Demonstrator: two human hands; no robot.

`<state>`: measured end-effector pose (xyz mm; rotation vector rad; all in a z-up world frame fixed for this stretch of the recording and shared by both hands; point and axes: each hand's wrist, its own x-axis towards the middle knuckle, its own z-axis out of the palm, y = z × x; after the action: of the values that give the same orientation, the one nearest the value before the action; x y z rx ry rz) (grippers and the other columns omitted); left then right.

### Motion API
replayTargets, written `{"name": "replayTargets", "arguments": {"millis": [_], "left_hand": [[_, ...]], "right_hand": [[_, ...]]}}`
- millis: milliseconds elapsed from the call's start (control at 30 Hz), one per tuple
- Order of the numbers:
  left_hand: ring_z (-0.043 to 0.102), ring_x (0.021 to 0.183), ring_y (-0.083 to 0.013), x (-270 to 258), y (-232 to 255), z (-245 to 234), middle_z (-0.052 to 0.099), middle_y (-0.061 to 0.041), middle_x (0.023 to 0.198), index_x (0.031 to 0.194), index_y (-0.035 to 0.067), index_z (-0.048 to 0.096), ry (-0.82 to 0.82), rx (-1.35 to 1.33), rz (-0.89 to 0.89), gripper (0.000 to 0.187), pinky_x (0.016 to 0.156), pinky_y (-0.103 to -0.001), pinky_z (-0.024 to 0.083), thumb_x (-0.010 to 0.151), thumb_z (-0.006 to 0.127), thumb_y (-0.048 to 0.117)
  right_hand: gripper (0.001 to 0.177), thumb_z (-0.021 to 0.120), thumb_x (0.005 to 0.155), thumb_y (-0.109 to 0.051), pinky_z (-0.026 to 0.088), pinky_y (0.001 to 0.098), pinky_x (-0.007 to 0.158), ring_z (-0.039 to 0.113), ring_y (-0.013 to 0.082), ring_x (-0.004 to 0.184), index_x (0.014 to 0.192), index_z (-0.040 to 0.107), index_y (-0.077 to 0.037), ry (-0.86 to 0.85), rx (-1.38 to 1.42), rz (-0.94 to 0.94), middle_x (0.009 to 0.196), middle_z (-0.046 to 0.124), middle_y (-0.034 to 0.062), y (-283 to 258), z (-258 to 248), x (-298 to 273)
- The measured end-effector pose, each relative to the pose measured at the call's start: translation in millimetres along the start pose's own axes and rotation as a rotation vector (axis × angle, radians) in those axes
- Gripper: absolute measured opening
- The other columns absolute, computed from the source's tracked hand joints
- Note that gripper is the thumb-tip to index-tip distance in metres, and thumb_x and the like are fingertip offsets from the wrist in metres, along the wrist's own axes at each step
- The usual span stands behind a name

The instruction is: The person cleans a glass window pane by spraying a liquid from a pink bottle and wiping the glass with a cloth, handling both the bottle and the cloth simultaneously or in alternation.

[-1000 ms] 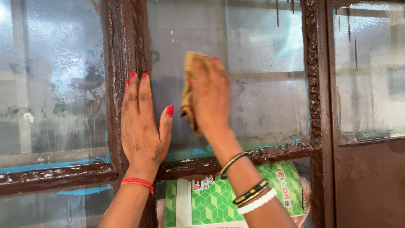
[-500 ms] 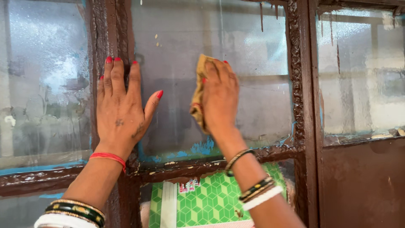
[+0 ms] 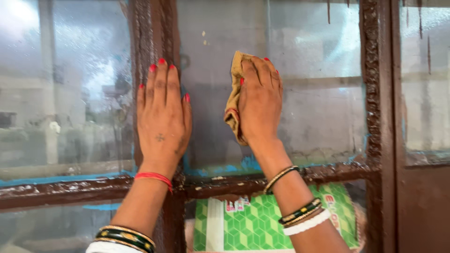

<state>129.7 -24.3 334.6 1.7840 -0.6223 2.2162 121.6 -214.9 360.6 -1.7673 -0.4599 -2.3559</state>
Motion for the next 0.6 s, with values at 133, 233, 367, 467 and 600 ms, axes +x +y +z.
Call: {"name": "replayTargets", "arguments": {"millis": [133, 233, 367, 467, 600], "left_hand": [[0.037, 0.150, -0.0367, 0, -1, 2, 0.040, -0.017, 0.162, 0.156, 0.000, 0.040, -0.014, 0.005, -0.057, 0.056, 0.122, -0.053, 0.029, 0.102, 0.051, 0.012], [0.037, 0.152, -0.0369, -3, -1, 0, 0.038, -0.017, 0.164, 0.157, 0.000, 0.039, 0.019, 0.021, -0.082, 0.056, 0.125, -0.054, 0.027, 0.103, 0.050, 0.009], [0.038, 0.149, -0.0372, 0, 0, -1, 0.038, -0.017, 0.162, 0.154, 0.001, 0.040, 0.002, 0.071, -0.117, 0.058, 0.120, -0.057, 0.026, 0.098, 0.052, 0.008], [0.040, 0.147, -0.0372, -1, 1, 0, 0.039, -0.018, 0.161, 0.154, 0.000, 0.039, 0.006, 0.080, -0.107, 0.059, 0.119, -0.057, 0.026, 0.097, 0.053, 0.008], [0.042, 0.145, -0.0368, -3, -1, 3, 0.040, -0.020, 0.161, 0.155, -0.002, 0.038, 0.000, 0.088, -0.098, 0.059, 0.119, -0.056, 0.029, 0.098, 0.052, 0.006]], "right_hand": [[0.035, 0.057, 0.098, -0.006, 0.032, 0.0473, 0.123, 0.046, 0.0325, 0.142, 0.133, 0.062, -0.004, 0.016, -0.056, -0.060, 0.144, 0.057, 0.0131, -39, 33, 8], [0.037, 0.055, 0.095, -0.007, 0.031, 0.0474, 0.122, 0.047, 0.0311, 0.142, 0.131, 0.064, -0.005, -0.071, 0.027, -0.132, 0.143, 0.057, 0.0115, -57, 26, -7], [0.034, 0.052, 0.097, -0.010, 0.031, 0.0482, 0.123, 0.048, 0.0288, 0.141, 0.128, 0.064, -0.007, -0.110, -0.042, -0.152, 0.143, 0.059, 0.0079, -31, 10, -8], [0.036, 0.048, 0.103, -0.004, 0.035, 0.0461, 0.119, 0.049, 0.0314, 0.137, 0.136, 0.062, -0.006, -0.071, -0.004, -0.059, 0.146, 0.057, 0.0116, 8, -3, 5], [0.033, 0.051, 0.105, -0.012, 0.034, 0.0463, 0.119, 0.048, 0.0352, 0.138, 0.135, 0.060, -0.003, 0.040, 0.039, 0.139, 0.142, 0.057, 0.0143, 5, 14, 20]]}}
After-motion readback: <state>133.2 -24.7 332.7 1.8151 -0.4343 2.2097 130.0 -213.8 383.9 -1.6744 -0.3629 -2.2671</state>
